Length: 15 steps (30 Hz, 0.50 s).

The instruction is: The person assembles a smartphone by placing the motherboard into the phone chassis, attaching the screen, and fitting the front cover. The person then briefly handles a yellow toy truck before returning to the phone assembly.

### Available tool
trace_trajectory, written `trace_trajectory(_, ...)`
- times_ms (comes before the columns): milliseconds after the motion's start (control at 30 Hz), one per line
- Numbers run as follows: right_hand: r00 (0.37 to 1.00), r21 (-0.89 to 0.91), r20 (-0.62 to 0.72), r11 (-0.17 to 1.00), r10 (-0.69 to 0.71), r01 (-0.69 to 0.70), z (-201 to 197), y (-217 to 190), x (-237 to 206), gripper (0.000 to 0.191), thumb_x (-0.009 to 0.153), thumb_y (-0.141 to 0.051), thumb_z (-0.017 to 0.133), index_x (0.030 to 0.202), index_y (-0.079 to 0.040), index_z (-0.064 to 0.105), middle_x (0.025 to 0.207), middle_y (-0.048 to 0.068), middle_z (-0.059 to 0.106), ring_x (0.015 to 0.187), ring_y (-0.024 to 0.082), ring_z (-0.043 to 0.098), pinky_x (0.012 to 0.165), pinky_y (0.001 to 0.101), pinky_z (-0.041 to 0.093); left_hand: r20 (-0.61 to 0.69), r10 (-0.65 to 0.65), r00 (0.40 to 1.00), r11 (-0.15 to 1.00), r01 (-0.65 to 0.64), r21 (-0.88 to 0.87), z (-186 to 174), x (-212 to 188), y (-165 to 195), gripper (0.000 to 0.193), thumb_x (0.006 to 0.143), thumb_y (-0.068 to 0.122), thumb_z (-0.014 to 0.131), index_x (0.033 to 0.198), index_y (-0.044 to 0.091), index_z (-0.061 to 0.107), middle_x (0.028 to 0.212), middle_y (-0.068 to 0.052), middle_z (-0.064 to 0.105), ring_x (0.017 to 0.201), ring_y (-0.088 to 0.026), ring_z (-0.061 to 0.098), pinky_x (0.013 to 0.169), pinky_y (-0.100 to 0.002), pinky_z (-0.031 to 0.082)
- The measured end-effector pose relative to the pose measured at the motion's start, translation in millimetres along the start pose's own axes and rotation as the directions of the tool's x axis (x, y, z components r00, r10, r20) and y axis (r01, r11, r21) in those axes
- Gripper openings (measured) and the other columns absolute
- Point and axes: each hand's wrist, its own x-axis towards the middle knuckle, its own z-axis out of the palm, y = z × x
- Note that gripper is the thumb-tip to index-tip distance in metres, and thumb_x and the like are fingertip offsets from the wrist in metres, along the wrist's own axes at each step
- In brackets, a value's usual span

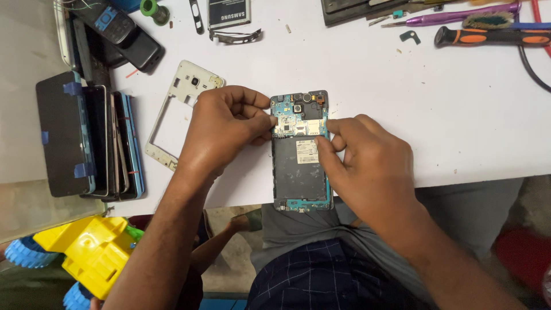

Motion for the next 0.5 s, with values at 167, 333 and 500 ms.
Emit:
trace_trajectory(167,0.999,-0.007,-0.001,0.999,-0.034,0.034,-1.0,1.1,1.5,0.016,0.088,-0.009,0.079,0.101,-0.003,0.073,0.081,0.006,0.07,0.053,0.014,0.064,0.048,0.0304,0.048,0.0,0.01,1.0,1.0,-0.01,0.018,1.9,0.6,2.7,0.022,0.081,-0.002,0.074,0.101,-0.007,0.07,0.078,-0.011,0.076,0.064,-0.013,0.074,0.056,-0.024,0.061)
trace_trajectory(333,0.999,-0.002,-0.005,0.999,-0.039,0.039,-0.7,1.8,1.6,0.016,0.088,-0.009,0.079,0.101,-0.003,0.073,0.081,0.007,0.07,0.054,0.015,0.063,0.047,0.0306,0.048,-0.008,0.02,1.0,0.997,-0.019,0.073,2.7,0.4,7.3,0.022,0.08,-0.001,0.073,0.1,-0.007,0.07,0.078,-0.01,0.075,0.063,-0.013,0.074,0.056,-0.023,0.062)
trace_trajectory(500,0.999,-0.009,0.001,0.999,-0.043,0.043,0.5,1.1,1.9,0.016,0.088,-0.009,0.079,0.101,-0.003,0.073,0.082,0.006,0.07,0.055,0.013,0.064,0.047,0.0298,0.048,-0.011,0.025,1.0,0.989,-0.023,0.148,1.3,1.9,8.6,0.019,0.079,-0.002,0.071,0.098,-0.007,0.071,0.075,-0.01,0.076,0.062,-0.013,0.073,0.056,-0.024,0.06)
